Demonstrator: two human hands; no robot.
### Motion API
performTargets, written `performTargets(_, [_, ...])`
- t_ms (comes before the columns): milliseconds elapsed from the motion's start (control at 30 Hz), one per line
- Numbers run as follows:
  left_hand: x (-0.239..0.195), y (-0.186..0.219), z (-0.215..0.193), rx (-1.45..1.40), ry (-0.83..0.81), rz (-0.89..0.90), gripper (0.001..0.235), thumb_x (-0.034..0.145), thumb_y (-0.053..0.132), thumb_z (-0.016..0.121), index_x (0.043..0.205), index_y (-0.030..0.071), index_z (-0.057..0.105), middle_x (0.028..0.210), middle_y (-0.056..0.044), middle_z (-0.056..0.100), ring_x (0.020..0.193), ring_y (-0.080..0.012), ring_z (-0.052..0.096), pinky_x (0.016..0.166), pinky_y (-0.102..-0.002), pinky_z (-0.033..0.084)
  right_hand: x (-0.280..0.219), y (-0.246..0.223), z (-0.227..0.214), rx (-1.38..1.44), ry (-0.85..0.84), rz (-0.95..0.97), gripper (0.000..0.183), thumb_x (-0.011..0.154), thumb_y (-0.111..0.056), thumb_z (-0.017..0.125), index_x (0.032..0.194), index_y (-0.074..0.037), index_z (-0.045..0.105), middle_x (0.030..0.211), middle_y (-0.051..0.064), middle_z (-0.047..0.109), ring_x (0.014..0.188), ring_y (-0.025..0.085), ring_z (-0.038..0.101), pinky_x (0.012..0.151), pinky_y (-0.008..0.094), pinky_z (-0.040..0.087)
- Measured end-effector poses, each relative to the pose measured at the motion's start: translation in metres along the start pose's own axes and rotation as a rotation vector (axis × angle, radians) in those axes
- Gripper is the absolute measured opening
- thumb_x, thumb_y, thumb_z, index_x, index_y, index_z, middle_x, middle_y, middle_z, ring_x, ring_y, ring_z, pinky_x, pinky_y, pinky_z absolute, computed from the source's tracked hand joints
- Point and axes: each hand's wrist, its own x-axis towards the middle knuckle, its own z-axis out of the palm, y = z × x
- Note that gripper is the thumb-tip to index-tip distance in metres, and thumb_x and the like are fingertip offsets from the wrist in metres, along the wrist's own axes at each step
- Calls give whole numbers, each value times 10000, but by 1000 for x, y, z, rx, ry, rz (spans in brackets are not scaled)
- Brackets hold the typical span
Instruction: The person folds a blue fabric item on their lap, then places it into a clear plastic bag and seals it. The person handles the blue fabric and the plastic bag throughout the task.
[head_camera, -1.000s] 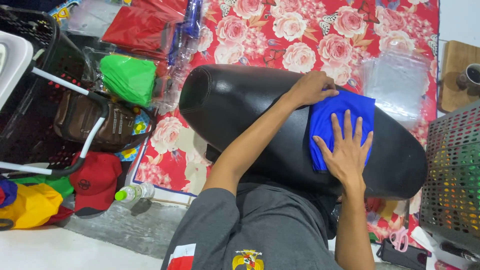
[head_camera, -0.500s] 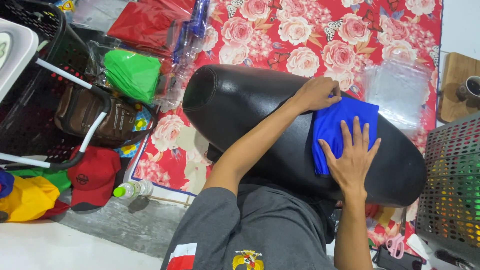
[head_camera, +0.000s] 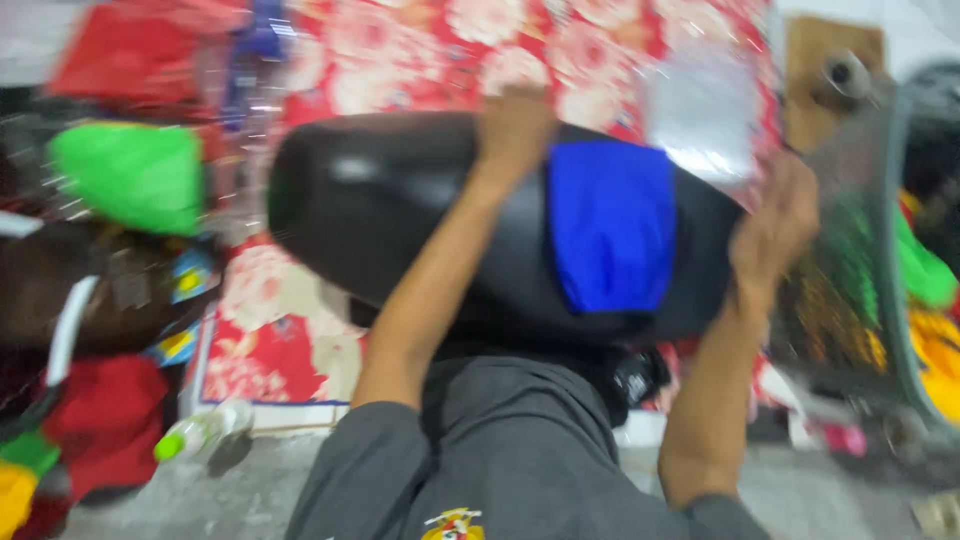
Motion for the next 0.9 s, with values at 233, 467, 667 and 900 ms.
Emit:
performTargets(233, [-36,-27,-16,716,274,63,509,1090,534,481,1078,109,761,1080,-178,710,965,-396,646,880,-667,368,28,214,67,-10,-49,196,248,1018,-218,660,1044,15,741,920,102,745,815,203,678,766,325,556])
performTargets(467, [-78,30,-69,617,158,64,427,1144,416,487,1217,50,694,1193,-180,664,1096,-381,589,994,-663,357,15,219,78,18,-537,543,162,968,-230,692,1095,-133,718,927,46,670,637,113,682,605,256,547])
performTargets(667, [-95,58,-100,537,127,98,347,1138,356,551,1243,47,668,1205,-168,649,1164,-391,579,977,-694,380,29,164,47,186,-686,711,273,988,-284,709,1210,-126,701,838,1,631,672,75,560,562,202,481])
performTargets(900, [-94,64,-119,568,-9,24,388,1129,377,536,1276,37,651,1244,-181,640,1181,-411,590,940,-665,419,34,154,53,160,-664,553,318,994,-209,677,1251,-21,676,895,89,685,702,128,623,594,253,513])
